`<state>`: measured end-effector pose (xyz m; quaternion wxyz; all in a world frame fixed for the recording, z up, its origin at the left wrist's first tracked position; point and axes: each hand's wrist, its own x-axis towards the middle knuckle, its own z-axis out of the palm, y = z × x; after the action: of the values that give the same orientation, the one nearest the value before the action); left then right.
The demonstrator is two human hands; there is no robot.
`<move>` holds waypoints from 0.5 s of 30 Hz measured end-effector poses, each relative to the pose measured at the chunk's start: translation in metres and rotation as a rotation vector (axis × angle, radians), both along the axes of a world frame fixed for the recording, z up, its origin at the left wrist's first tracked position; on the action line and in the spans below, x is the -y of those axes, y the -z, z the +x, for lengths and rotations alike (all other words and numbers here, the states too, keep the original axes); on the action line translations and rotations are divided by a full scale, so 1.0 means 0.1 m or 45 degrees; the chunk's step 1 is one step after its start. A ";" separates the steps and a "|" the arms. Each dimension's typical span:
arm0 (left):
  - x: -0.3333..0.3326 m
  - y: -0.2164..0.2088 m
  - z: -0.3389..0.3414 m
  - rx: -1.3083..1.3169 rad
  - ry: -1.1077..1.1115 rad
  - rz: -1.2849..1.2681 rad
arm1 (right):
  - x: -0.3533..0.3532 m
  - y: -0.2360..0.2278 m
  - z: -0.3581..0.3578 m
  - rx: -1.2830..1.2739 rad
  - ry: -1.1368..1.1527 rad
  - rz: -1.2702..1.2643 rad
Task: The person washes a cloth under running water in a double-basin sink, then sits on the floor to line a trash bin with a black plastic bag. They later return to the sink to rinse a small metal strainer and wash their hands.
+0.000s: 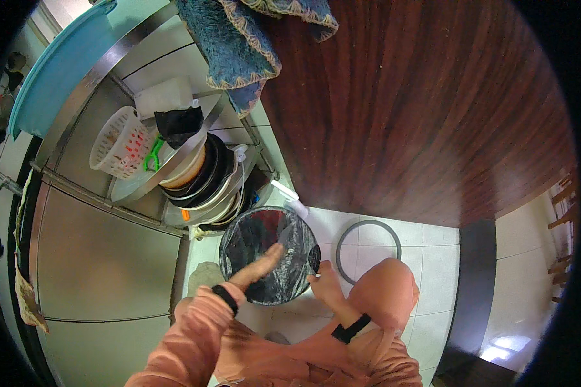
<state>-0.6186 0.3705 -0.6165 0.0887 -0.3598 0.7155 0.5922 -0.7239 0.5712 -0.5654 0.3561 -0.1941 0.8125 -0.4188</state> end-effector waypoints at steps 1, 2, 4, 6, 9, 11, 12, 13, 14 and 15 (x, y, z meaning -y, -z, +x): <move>-0.11 0.15 -0.04 -0.040 0.174 0.012 | 0.00 0.02 -0.01 -0.017 0.004 0.000; -0.23 0.30 -0.08 -0.011 0.250 -0.007 | 0.00 0.04 -0.01 -0.033 -0.004 -0.036; -0.42 0.53 -0.14 0.057 0.226 0.104 | 0.00 0.08 -0.01 -0.003 0.016 -0.035; -0.50 0.66 -0.17 0.116 0.173 0.072 | -0.02 0.10 -0.02 0.032 -0.033 -0.017; -0.49 0.69 -0.14 0.258 0.109 0.159 | -0.04 0.13 -0.02 0.033 -0.027 -0.082; -0.46 0.66 -0.11 0.291 0.121 0.162 | -0.04 0.14 -0.02 0.077 -0.015 -0.152; -0.45 0.65 -0.11 0.306 0.135 0.163 | -0.02 0.14 -0.02 0.087 -0.021 -0.119; -0.45 0.65 -0.11 0.322 0.138 0.162 | -0.01 0.12 -0.02 0.098 -0.026 -0.085; -0.44 0.65 -0.11 0.338 0.142 0.155 | 0.01 0.07 -0.02 0.130 -0.001 -0.003; -0.43 0.66 -0.12 0.358 0.145 0.147 | 0.02 0.00 -0.02 0.057 -0.058 -0.002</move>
<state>-0.6311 0.4140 -0.6824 0.2419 -0.3921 0.6802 0.5701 -0.7257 0.5689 -0.5656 0.3835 -0.2035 0.7994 -0.4153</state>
